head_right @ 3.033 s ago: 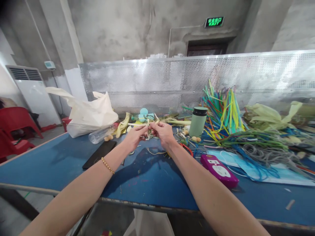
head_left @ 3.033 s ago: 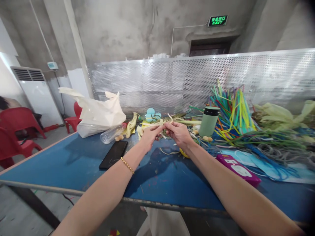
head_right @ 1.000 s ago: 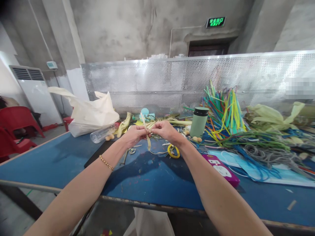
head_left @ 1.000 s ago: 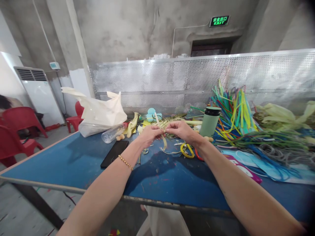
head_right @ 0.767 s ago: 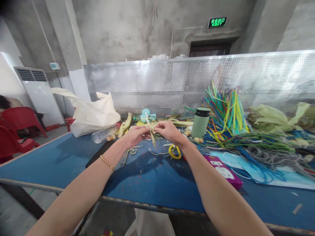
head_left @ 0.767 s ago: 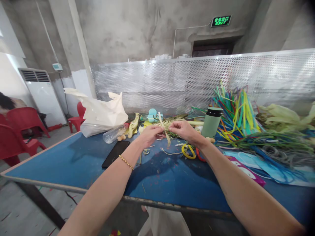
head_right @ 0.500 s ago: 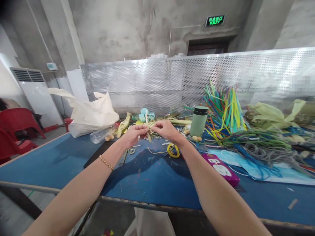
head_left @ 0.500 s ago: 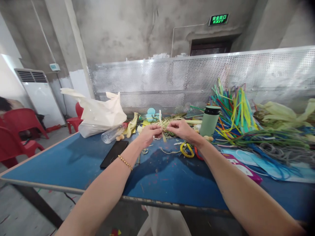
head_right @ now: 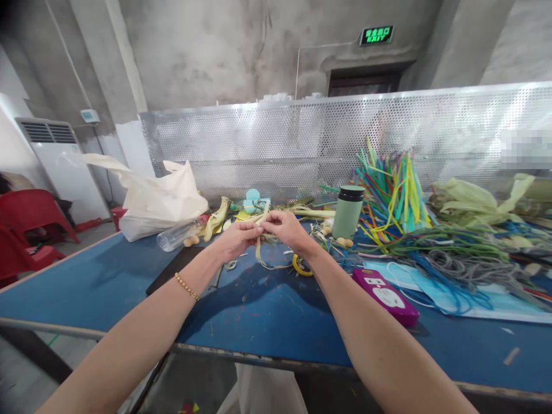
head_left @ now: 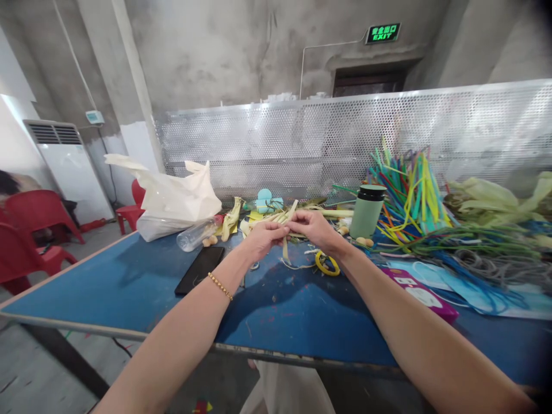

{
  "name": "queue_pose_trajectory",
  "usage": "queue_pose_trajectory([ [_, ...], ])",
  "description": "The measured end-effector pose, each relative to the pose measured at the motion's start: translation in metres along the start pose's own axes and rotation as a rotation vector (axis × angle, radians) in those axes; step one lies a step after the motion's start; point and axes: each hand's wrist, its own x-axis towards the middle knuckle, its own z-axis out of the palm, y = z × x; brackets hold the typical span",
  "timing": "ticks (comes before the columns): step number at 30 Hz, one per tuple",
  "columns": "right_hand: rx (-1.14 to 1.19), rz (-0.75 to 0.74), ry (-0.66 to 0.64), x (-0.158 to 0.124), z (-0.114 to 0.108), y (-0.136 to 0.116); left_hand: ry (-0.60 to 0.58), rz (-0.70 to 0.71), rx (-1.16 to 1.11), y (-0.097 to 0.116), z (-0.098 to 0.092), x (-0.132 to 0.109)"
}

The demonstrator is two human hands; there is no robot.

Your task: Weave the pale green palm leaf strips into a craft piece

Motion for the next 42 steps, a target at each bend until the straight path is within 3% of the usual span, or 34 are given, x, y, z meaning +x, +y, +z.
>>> queue_pose_trajectory([
  [9,0.037,0.02,0.05,0.001,0.006,0.004,0.064,-0.02,-0.035,-0.005,0.005,-0.001],
  [29,0.042,0.021,0.104,-0.002,0.01,0.0,0.032,0.015,0.029,-0.011,0.005,0.003],
  [33,0.057,0.028,0.048,-0.002,0.009,0.002,0.014,-0.033,0.094,-0.008,0.003,0.002],
  [38,0.07,0.037,-0.054,-0.001,0.004,-0.001,-0.12,-0.081,0.139,0.003,-0.005,-0.002],
  [42,0.011,0.004,-0.064,-0.002,0.002,-0.007,-0.105,-0.104,0.197,0.011,-0.007,-0.006],
])
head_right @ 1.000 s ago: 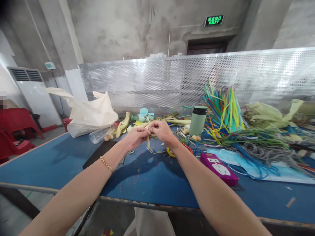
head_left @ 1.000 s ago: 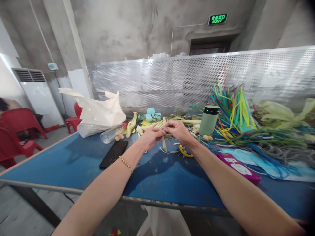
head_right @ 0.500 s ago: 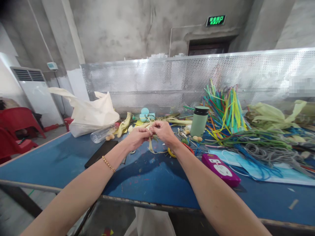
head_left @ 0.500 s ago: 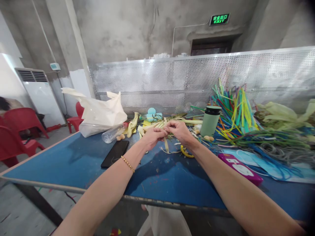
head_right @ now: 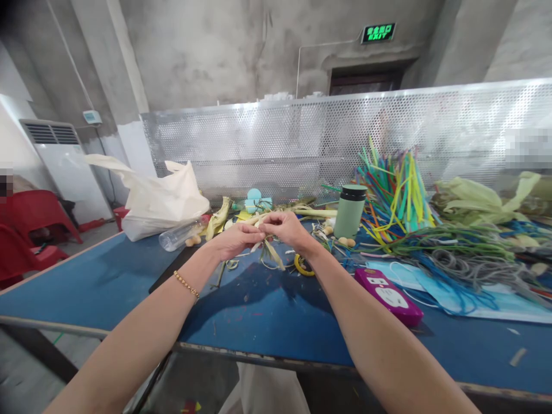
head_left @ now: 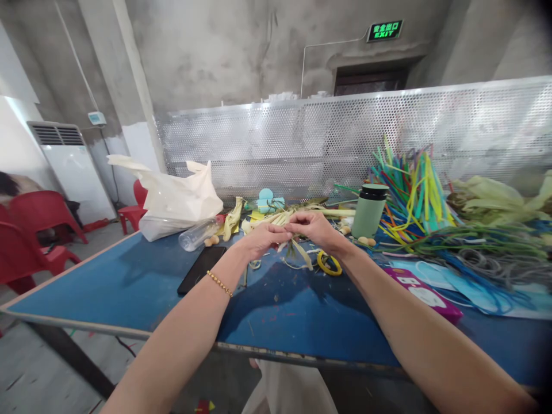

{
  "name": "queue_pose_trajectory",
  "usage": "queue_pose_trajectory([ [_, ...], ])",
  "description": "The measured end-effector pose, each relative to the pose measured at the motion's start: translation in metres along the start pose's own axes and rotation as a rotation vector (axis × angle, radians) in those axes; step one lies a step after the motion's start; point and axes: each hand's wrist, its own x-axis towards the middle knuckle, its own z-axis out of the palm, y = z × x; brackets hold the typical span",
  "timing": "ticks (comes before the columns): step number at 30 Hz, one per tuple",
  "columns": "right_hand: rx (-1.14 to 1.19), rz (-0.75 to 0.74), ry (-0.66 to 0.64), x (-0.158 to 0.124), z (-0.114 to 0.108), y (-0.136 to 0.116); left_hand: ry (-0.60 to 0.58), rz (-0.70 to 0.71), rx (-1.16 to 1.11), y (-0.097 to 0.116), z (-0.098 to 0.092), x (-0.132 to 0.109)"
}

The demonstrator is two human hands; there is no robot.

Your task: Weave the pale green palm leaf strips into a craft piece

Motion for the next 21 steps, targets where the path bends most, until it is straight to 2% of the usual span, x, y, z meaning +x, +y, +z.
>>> queue_pose_trajectory([
  [3,-0.043,-0.037,-0.008,0.0,-0.001,-0.002,-0.033,-0.032,-0.056,0.003,0.004,-0.002],
  [5,-0.116,-0.072,0.049,0.001,-0.004,-0.002,-0.024,-0.04,-0.097,0.003,0.006,-0.001],
  [7,-0.241,-0.122,0.207,0.003,-0.008,0.001,0.056,-0.019,-0.154,0.001,0.007,0.002],
  [9,-0.396,-0.181,0.41,0.005,-0.012,0.004,0.199,0.004,-0.223,-0.002,0.005,0.007],
  [11,-0.537,-0.224,0.542,0.007,-0.014,0.007,0.334,0.01,-0.313,-0.005,0.001,0.012],
  [13,-0.622,-0.222,0.526,0.006,-0.011,0.009,0.429,0.025,-0.365,-0.008,-0.002,0.015],
  [18,-0.628,-0.051,0.237,0.002,0.008,0.013,0.521,0.007,-0.307,-0.011,0.0,0.014],
  [21,-0.514,0.002,0.229,0.003,0.018,0.023,0.534,-0.027,-0.264,-0.009,0.007,0.011],
])
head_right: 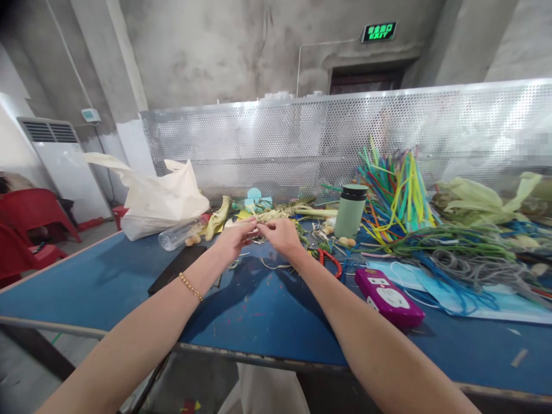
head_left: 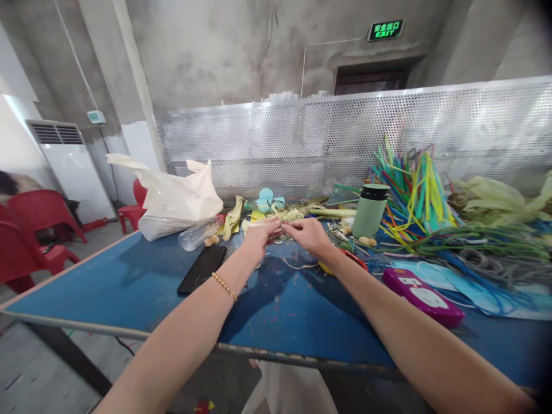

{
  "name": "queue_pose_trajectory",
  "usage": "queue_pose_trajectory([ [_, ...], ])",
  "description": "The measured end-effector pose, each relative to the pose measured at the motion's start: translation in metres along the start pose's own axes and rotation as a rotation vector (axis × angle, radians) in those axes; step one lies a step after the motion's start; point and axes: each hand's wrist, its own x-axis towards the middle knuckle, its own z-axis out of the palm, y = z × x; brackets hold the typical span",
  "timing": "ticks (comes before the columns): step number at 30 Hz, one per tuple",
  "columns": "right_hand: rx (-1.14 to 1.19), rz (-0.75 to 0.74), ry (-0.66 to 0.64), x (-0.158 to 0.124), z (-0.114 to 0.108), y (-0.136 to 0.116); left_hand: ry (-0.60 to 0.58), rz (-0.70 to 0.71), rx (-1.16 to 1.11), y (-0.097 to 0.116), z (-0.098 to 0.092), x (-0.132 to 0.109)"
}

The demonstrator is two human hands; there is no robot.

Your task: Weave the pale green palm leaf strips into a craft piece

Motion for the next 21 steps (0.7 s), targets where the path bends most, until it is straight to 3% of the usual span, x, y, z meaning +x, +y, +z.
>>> queue_pose_trajectory([
  [4,0.273,0.089,0.056,0.001,0.013,0.008,0.036,0.023,0.054,0.002,0.004,-0.005],
  [8,0.447,0.091,0.059,0.001,0.015,0.008,-0.038,0.033,0.041,0.0,0.002,-0.001],
  [17,0.415,0.04,0.002,0.0,0.016,0.006,-0.121,0.231,0.124,-0.004,0.0,0.002],
  [21,0.316,0.034,0.029,0.001,0.015,0.006,-0.091,0.37,0.218,0.001,0.0,-0.001],
])
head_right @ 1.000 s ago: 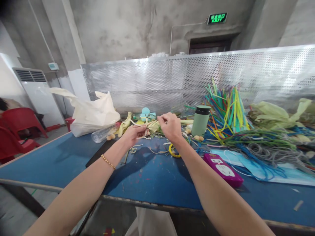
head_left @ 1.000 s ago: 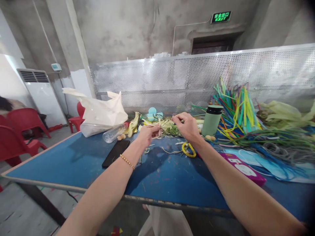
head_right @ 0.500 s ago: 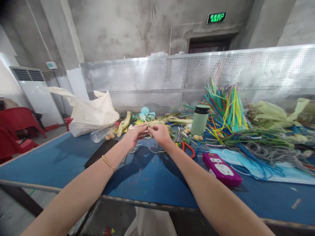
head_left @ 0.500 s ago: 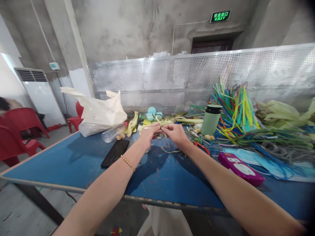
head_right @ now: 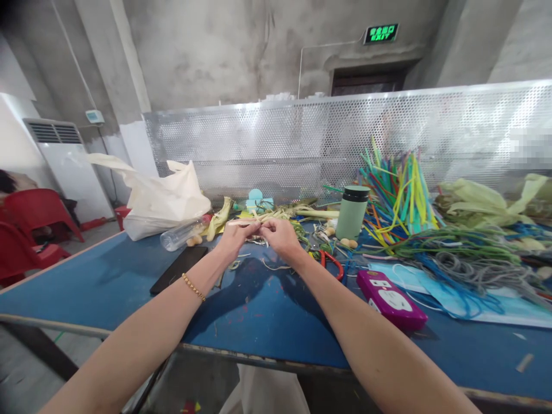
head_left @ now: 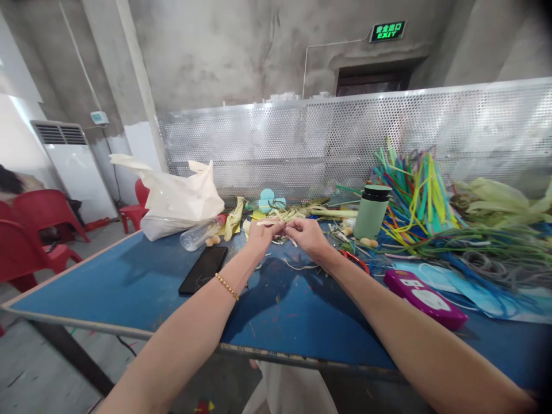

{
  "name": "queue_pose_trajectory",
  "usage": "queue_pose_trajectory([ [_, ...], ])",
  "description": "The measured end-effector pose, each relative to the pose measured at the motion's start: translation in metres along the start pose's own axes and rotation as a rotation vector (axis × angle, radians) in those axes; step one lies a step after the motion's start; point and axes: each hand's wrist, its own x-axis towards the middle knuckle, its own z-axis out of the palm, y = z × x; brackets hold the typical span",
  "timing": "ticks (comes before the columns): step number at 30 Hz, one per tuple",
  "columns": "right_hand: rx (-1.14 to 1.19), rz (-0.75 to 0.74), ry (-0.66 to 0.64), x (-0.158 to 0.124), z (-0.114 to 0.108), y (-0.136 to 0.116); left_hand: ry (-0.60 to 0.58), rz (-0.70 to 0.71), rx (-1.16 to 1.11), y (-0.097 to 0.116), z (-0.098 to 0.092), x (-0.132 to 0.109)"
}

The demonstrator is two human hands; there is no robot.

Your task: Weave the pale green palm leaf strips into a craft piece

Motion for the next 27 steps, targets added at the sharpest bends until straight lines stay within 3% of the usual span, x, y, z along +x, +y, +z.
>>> queue_pose_trajectory([
  [6,0.077,0.015,-0.021,-0.002,0.001,-0.006,0.113,-0.017,-0.006,0.003,0.003,-0.001],
  [17,0.068,0.038,-0.031,-0.004,0.001,-0.014,0.167,-0.044,0.037,0.007,0.001,-0.002],
  [24,0.092,0.054,-0.056,-0.005,0.002,-0.017,0.109,0.007,0.023,0.005,-0.001,-0.005],
  [27,0.197,0.115,-0.065,-0.006,0.003,-0.017,0.05,-0.035,0.049,0.004,-0.005,0.0],
])
